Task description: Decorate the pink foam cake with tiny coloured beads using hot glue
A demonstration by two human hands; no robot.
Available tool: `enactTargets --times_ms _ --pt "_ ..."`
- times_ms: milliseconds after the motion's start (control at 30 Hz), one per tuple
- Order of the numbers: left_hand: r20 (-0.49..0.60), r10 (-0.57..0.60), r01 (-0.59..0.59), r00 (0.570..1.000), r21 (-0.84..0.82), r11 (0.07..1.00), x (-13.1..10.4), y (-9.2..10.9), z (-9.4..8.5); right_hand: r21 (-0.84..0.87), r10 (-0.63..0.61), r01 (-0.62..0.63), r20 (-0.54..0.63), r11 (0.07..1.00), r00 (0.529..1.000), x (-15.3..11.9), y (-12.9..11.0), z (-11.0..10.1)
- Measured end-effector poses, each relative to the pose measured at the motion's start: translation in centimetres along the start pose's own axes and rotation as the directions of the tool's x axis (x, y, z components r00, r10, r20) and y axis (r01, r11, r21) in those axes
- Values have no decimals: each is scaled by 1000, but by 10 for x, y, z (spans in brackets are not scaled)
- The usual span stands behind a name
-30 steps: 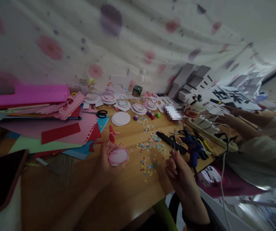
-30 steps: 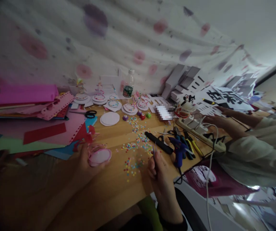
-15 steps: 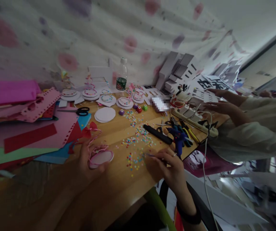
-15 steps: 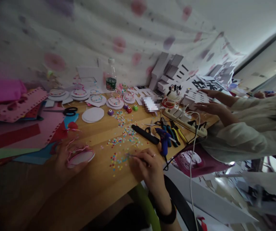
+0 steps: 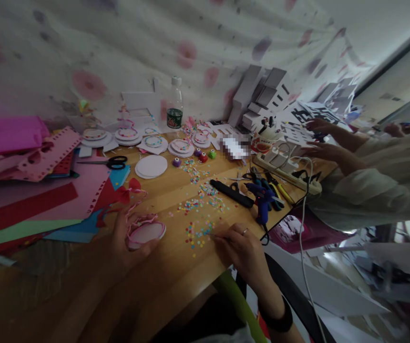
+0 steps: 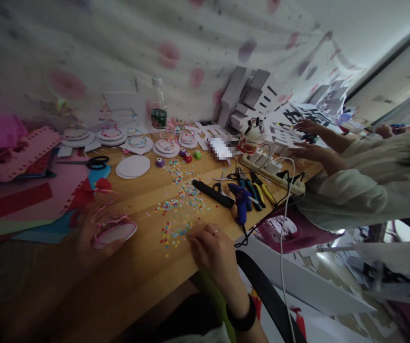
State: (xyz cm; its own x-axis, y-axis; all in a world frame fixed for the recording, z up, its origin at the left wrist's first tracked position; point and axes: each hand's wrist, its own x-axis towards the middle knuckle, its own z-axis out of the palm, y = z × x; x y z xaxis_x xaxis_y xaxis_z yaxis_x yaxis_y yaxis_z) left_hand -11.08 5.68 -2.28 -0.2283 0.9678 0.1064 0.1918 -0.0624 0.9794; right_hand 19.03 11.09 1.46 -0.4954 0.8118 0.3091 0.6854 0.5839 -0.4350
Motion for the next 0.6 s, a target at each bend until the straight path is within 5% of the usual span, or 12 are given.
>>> enactTargets --times_ms 600 --pt "-12 -23 23 1000 -26 999 -1 -4 0 103 35 -33 -22 994 999 1 -11 -2"
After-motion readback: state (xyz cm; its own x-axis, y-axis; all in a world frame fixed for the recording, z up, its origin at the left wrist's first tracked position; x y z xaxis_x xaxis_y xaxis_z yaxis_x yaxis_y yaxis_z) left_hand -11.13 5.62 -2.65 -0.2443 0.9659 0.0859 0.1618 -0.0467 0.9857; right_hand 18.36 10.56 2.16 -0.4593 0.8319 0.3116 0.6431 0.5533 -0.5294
